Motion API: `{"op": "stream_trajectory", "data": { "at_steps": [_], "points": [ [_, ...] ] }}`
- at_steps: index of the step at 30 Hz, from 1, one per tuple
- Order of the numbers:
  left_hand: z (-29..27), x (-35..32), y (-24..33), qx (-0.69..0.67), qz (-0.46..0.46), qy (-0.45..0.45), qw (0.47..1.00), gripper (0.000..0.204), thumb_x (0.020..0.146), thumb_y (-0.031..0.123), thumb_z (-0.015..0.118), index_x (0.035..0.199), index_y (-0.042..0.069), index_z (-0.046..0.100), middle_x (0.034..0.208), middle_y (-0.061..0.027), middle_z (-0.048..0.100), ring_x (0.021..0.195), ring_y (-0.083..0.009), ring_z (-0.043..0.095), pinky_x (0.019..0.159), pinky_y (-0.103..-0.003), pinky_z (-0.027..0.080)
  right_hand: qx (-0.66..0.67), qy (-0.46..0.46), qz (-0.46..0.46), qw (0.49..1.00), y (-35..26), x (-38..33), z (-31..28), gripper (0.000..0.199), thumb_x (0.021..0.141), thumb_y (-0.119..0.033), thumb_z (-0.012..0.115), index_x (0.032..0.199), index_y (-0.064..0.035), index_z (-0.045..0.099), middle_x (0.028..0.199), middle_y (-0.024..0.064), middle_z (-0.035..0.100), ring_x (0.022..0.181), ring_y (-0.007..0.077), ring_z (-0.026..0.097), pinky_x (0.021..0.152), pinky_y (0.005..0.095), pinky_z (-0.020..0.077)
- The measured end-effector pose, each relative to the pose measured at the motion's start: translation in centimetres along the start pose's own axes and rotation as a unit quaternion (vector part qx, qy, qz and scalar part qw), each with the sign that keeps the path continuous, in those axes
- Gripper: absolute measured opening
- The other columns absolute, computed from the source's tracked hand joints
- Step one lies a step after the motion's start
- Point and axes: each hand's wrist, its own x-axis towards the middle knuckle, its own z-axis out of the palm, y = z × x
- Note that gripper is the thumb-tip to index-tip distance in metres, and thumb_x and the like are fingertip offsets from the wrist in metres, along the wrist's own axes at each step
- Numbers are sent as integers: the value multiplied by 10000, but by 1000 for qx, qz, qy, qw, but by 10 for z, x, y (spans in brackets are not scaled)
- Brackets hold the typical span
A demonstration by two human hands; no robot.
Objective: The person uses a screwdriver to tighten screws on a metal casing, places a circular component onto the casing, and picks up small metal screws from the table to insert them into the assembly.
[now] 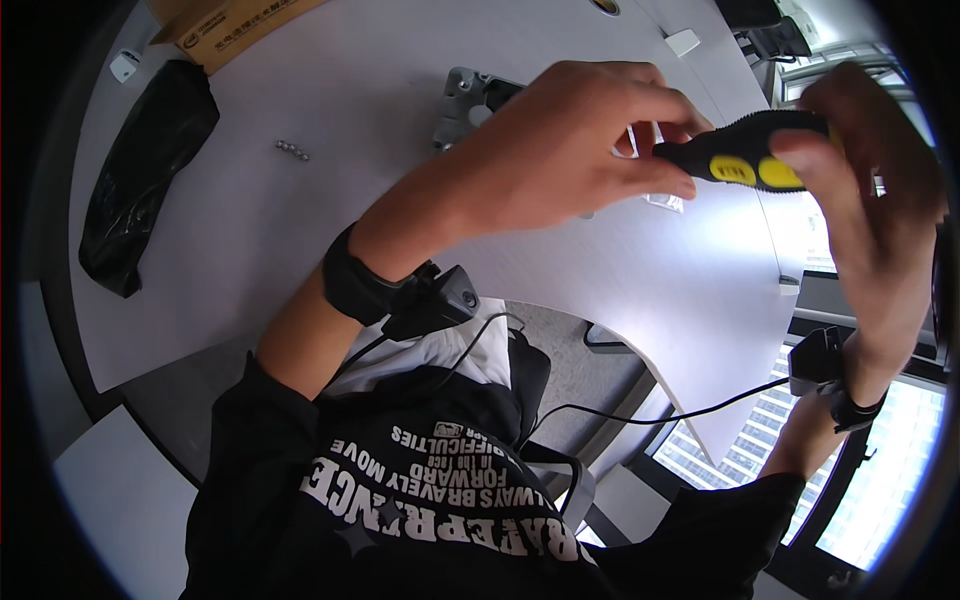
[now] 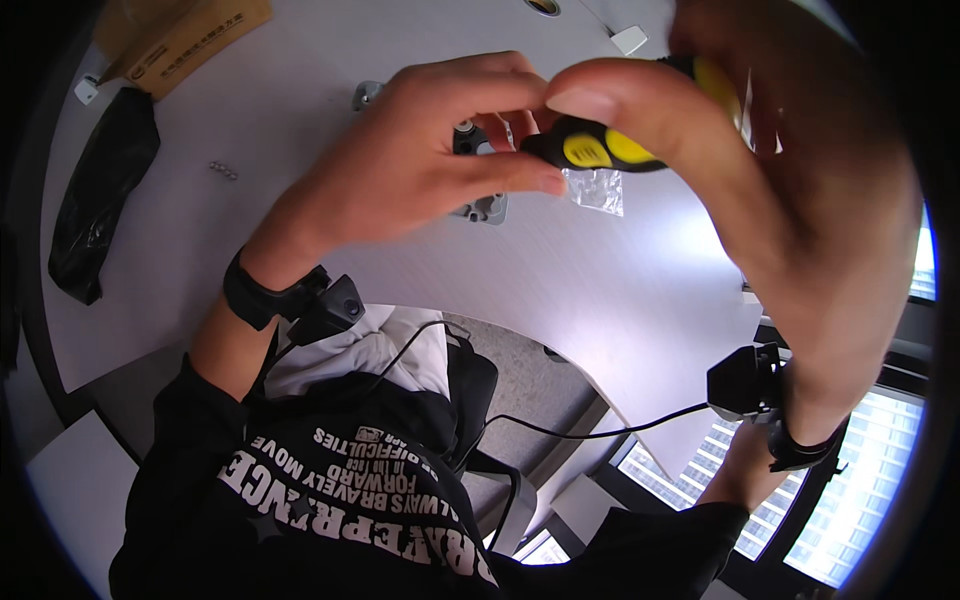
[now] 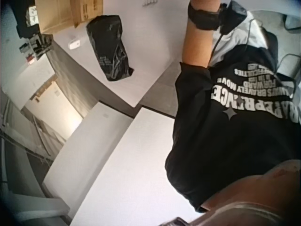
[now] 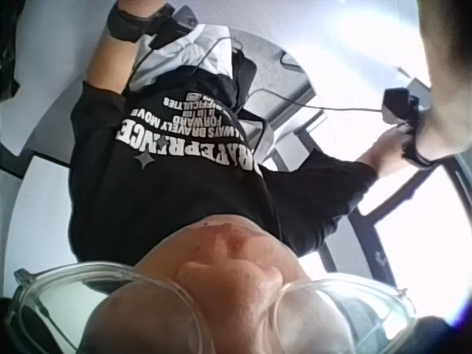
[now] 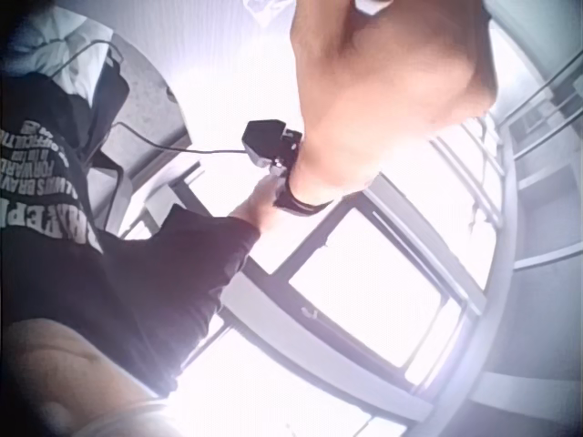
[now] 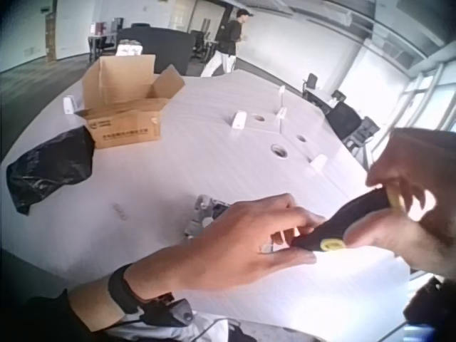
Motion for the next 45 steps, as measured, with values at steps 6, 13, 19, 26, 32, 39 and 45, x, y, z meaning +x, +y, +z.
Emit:
{"op": "stream_trajectory", "data": {
  "at_steps": [6, 13, 19, 26, 32, 39, 45],
  "points": [
    [-5, -2, -4, -80, -44, 6, 996, 406, 915, 186, 766, 1273, 29, 653, 1051, -85, 742, 930, -161, 708, 818, -273, 553, 12, 16, -88, 996, -2, 0, -4, 330, 990, -194, 665, 1282, -41, 648, 1235, 130, 675, 882, 228, 681, 601, 276, 482],
    [7, -2, -1, 17, -24, 10, 1000, 335, 898, 208, 777, 1146, -6, 707, 1004, -140, 712, 784, -214, 698, 707, -346, 549, 38, -58, 61, 996, 14, -5, 1, 297, 995, -247, 680, 1196, -29, 697, 1179, 115, 697, 739, 203, 659, 588, 267, 480],
    [1, -2, -4, -25, -49, 0, 998, 291, 924, 178, 745, 1141, -14, 712, 1012, -132, 712, 784, -218, 696, 706, -319, 548, 42, 19, -74, 996, 0, -4, -5, 288, 1005, -243, 659, 1201, -35, 701, 1154, 124, 708, 787, 203, 687, 599, 268, 496],
    [6, -2, 0, 36, 9, -9, 999, 301, 929, 178, 744, 1167, 0, 694, 967, -114, 722, 788, -196, 686, 711, -307, 544, 20, 14, -9, 1000, 1, -4, 4, 296, 1003, -254, 661, 1200, -36, 701, 1151, 126, 710, 814, 205, 698, 614, 265, 503],
    [-1, -5, -1, -127, -97, -30, 987, 376, 907, 233, 772, 1201, 22, 670, 978, -79, 687, 882, -206, 692, 791, -315, 552, 41, 34, -85, 995, -4, 1, -1, 303, 1002, -262, 663, 1200, -36, 701, 1149, 127, 711, 838, 207, 707, 626, 263, 510],
    [7, -2, 4, 30, 11, 18, 999, 312, 929, 139, 729, 1212, 25, 663, 983, -98, 699, 882, -233, 698, 791, -340, 550, -15, 6, -55, 998, -2, -3, -5, 321, 999, -206, 649, 1284, -61, 668, 1253, 156, 671, 1062, 251, 689, 829, 327, 555],
    [2, -1, 5, -19, -49, 3, 999, 341, 912, 153, 752, 1212, 16, 666, 954, -93, 691, 825, -222, 682, 757, -369, 541, 86, -20, -80, 993, -13, 1, -15, 402, 915, 26, 635, 1310, -49, 650, 1413, 181, 560, 1254, 366, 604, 979, 441, 563]
  ]
}}
